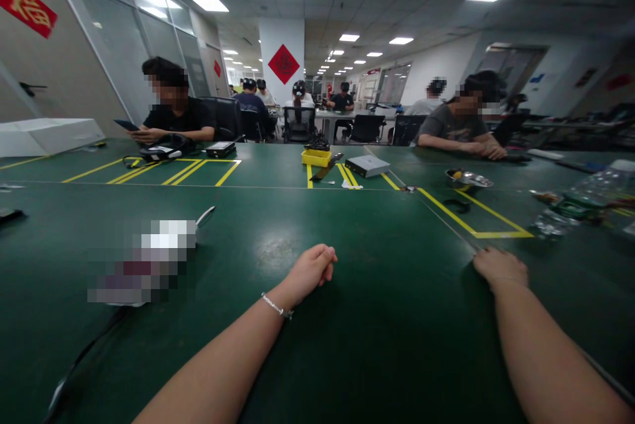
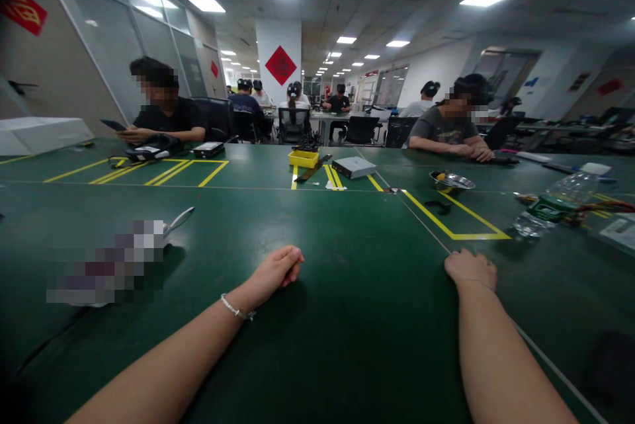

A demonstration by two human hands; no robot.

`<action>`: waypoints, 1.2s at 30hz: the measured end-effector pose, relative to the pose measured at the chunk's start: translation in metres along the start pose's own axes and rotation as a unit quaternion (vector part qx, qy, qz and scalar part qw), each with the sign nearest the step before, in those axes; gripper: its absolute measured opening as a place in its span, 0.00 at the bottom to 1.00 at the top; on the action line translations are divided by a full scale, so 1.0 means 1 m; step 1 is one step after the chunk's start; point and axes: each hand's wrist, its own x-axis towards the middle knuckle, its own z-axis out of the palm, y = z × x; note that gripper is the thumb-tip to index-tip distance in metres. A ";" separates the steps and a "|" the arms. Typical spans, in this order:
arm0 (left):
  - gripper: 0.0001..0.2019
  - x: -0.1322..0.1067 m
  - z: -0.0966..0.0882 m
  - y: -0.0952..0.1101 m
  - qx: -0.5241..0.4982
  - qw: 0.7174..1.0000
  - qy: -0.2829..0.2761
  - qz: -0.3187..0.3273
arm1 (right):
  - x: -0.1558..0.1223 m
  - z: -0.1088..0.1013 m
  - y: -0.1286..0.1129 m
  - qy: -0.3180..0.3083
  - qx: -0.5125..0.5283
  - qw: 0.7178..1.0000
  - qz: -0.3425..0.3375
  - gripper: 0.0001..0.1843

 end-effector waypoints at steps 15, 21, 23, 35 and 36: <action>0.09 0.004 0.001 -0.004 -0.093 0.995 0.011 -0.013 | -0.032 -0.018 -0.089 0.032 0.325 0.942 -0.072 0.09; 0.11 0.006 -0.004 -0.004 -0.033 0.998 0.056 0.016 | -0.129 -0.025 -0.208 -0.269 0.701 0.658 -0.066 0.11; 0.11 0.007 -0.007 -0.003 -0.021 0.996 0.086 0.031 | -0.157 -0.024 -0.229 -0.347 0.729 0.587 -0.054 0.12; 0.16 0.008 -0.010 -0.005 -0.023 0.991 0.124 0.035 | -0.163 -0.004 -0.223 -0.406 0.750 0.517 -0.072 0.10; 0.17 0.008 -0.010 -0.006 -0.029 0.991 0.123 0.037 | -0.161 -0.003 -0.223 -0.408 0.749 0.516 -0.076 0.10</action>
